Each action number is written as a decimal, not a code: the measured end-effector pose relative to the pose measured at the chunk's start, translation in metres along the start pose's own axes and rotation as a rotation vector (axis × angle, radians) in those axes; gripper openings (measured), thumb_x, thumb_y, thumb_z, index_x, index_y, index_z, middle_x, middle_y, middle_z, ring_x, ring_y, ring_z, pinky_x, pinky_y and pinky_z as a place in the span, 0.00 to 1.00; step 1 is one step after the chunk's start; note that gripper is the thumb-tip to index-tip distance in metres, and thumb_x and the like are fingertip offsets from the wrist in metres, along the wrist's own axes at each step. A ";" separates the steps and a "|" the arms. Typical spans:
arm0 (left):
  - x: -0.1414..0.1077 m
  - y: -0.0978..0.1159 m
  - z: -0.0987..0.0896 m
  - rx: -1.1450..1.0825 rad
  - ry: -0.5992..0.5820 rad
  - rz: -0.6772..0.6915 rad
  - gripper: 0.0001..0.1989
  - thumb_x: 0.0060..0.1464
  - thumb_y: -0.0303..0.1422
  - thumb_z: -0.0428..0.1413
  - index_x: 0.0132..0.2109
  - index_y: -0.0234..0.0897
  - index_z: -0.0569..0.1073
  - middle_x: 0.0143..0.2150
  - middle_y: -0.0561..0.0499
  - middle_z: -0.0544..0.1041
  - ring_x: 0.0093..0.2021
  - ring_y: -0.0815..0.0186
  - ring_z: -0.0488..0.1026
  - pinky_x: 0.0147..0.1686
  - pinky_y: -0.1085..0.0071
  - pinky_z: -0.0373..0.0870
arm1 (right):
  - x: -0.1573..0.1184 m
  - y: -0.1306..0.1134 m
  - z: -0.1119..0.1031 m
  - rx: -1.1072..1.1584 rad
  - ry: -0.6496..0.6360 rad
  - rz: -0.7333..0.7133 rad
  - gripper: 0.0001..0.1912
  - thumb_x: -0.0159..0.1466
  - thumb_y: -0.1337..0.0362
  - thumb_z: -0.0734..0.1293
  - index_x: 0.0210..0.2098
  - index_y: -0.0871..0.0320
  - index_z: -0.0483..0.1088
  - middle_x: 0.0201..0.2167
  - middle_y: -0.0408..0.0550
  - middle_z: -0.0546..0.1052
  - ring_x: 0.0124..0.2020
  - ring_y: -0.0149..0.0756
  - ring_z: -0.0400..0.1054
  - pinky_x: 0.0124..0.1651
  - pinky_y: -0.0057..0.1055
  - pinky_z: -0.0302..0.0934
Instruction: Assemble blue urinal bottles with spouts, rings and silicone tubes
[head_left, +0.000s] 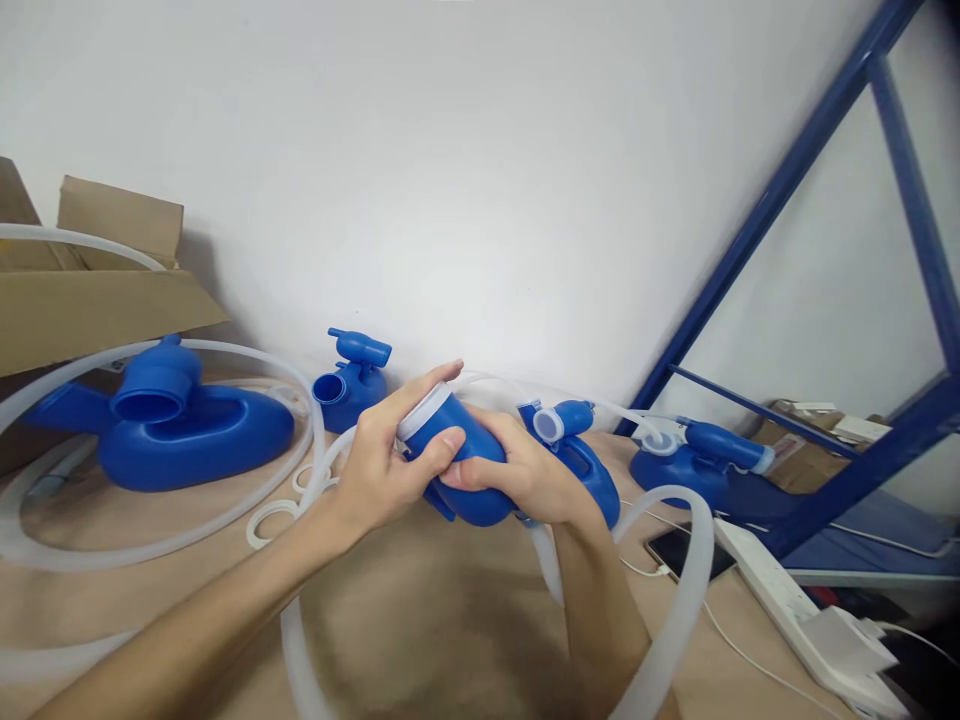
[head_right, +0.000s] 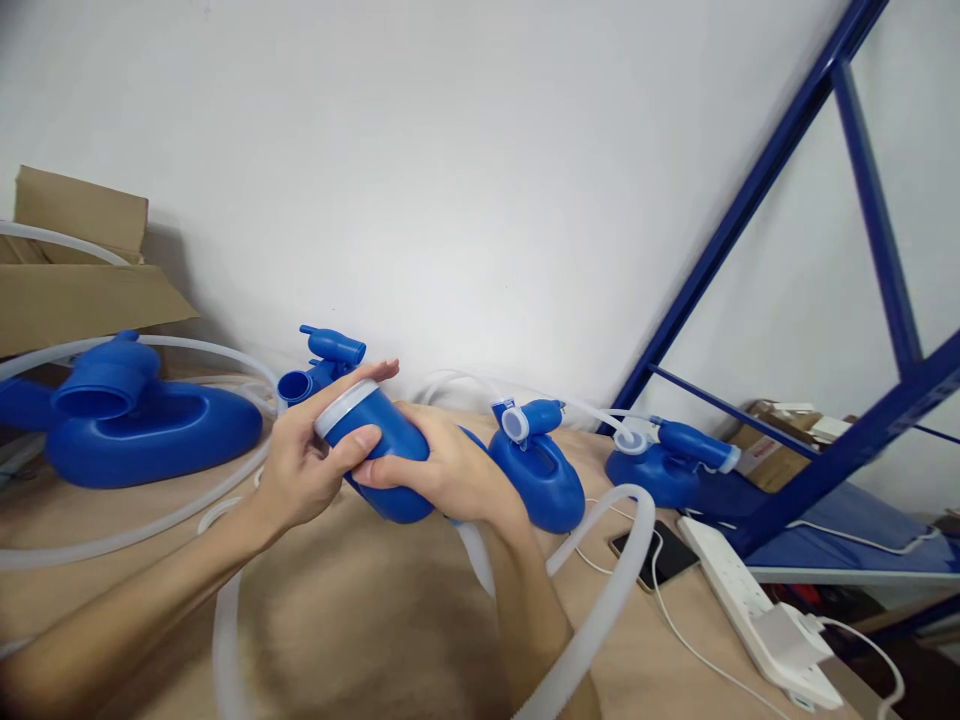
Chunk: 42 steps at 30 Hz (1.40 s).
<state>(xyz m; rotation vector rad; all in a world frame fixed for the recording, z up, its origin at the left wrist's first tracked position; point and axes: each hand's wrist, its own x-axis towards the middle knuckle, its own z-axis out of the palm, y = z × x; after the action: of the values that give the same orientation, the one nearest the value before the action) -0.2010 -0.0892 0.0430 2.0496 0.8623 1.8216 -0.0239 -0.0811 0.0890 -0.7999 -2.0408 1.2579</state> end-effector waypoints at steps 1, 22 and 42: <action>0.000 0.003 0.000 0.001 0.003 0.031 0.25 0.63 0.40 0.59 0.63 0.36 0.75 0.63 0.42 0.78 0.59 0.50 0.78 0.58 0.58 0.75 | -0.002 -0.004 -0.002 -0.017 -0.015 0.009 0.13 0.56 0.57 0.75 0.39 0.55 0.75 0.34 0.43 0.77 0.35 0.38 0.71 0.39 0.33 0.68; 0.040 0.006 -0.021 0.429 -0.152 0.127 0.17 0.67 0.44 0.54 0.50 0.42 0.84 0.53 0.44 0.81 0.48 0.56 0.79 0.48 0.63 0.77 | 0.000 0.031 -0.053 0.148 0.288 -0.244 0.36 0.59 0.46 0.75 0.63 0.53 0.70 0.58 0.51 0.79 0.58 0.51 0.73 0.57 0.43 0.71; 0.035 0.018 0.003 -0.298 0.019 -0.400 0.25 0.38 0.40 0.77 0.44 0.36 0.86 0.43 0.44 0.87 0.46 0.49 0.84 0.49 0.57 0.83 | -0.019 0.019 -0.037 -0.239 0.487 -0.461 0.32 0.66 0.48 0.71 0.66 0.53 0.68 0.59 0.52 0.78 0.54 0.49 0.75 0.58 0.44 0.70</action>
<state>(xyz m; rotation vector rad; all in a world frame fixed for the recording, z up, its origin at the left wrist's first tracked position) -0.1925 -0.0824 0.0812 1.5518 0.8704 1.6355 0.0192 -0.0683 0.0818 -0.6124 -1.8382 0.5099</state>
